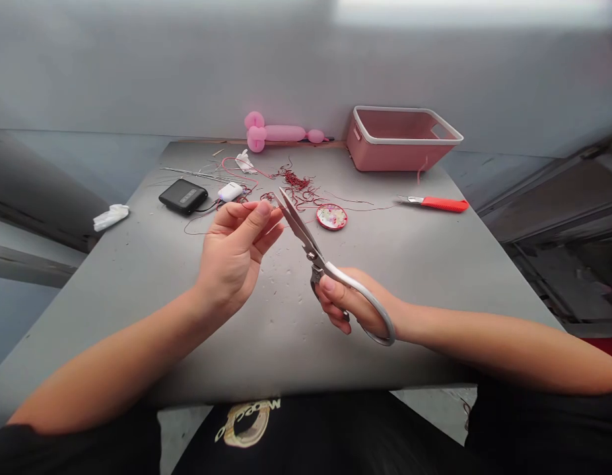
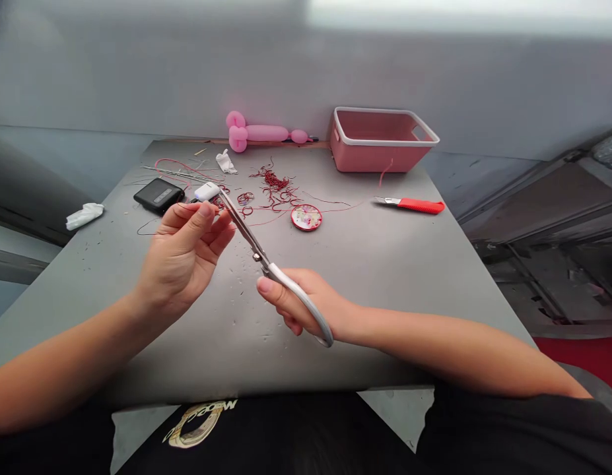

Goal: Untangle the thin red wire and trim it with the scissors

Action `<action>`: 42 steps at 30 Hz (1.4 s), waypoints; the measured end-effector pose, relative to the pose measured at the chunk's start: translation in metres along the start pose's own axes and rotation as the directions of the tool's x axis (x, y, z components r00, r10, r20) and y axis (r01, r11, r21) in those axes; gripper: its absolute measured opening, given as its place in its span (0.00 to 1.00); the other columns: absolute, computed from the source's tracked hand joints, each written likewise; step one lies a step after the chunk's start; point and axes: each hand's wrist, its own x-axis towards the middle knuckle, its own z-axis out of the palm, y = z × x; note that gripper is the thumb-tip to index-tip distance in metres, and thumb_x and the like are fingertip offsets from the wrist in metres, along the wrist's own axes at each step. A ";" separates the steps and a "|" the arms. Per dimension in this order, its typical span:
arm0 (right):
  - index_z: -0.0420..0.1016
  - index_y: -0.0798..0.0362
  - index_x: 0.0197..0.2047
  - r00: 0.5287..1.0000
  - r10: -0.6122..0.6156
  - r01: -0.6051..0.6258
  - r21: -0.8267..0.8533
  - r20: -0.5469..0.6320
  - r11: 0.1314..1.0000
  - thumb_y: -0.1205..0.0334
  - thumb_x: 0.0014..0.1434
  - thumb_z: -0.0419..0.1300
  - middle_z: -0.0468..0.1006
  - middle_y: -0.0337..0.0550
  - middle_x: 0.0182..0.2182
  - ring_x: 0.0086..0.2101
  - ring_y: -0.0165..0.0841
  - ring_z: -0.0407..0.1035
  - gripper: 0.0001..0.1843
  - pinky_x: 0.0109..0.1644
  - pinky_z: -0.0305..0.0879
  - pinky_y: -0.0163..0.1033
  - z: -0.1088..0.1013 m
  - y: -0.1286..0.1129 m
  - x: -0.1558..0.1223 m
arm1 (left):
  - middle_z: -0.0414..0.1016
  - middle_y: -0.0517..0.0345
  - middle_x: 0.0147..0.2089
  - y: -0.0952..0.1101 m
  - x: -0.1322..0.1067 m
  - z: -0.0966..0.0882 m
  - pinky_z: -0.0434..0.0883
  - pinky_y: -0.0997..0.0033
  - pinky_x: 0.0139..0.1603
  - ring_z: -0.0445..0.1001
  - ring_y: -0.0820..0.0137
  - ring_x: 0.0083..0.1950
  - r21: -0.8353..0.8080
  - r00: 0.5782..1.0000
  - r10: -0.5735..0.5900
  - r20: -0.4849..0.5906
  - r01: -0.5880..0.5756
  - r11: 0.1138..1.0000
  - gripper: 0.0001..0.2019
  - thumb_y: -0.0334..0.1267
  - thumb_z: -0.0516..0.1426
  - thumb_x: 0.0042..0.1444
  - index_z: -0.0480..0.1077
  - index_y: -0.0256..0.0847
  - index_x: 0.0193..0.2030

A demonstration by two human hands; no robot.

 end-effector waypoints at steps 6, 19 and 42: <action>0.55 0.51 0.26 1.000 0.008 -0.006 0.096 -0.017 0.995 0.33 0.59 0.54 0.59 0.29 0.18 0.16 0.23 0.59 0.29 0.22 0.58 0.31 0.010 -0.003 0.015 | 0.79 0.68 0.32 -0.003 0.003 -0.003 0.76 0.78 0.41 0.80 0.77 0.38 -0.013 1.000 0.027 0.003 -0.027 1.000 0.10 0.33 0.68 0.48 0.70 0.42 0.29; 0.56 0.51 0.26 0.994 0.097 -0.093 0.084 -0.043 0.992 0.26 0.55 0.51 0.58 0.30 0.17 0.16 0.23 0.56 0.33 0.21 0.58 0.32 0.007 -0.008 0.022 | 0.77 0.67 0.32 -0.010 0.007 -0.010 0.78 0.72 0.44 0.79 0.73 0.40 0.163 0.984 0.174 0.036 -0.177 0.971 0.13 0.35 0.70 0.45 0.68 0.41 0.28; 0.50 0.50 0.22 0.989 0.142 -0.148 0.177 0.047 0.973 0.25 0.55 0.51 0.51 0.26 0.11 0.10 0.23 0.53 0.35 0.15 0.52 0.31 0.002 -0.001 0.025 | 0.79 0.62 0.31 -0.023 0.019 -0.023 0.77 0.72 0.43 0.78 0.74 0.35 0.327 0.899 0.401 0.179 -0.438 0.837 0.10 0.35 0.71 0.45 0.74 0.40 0.29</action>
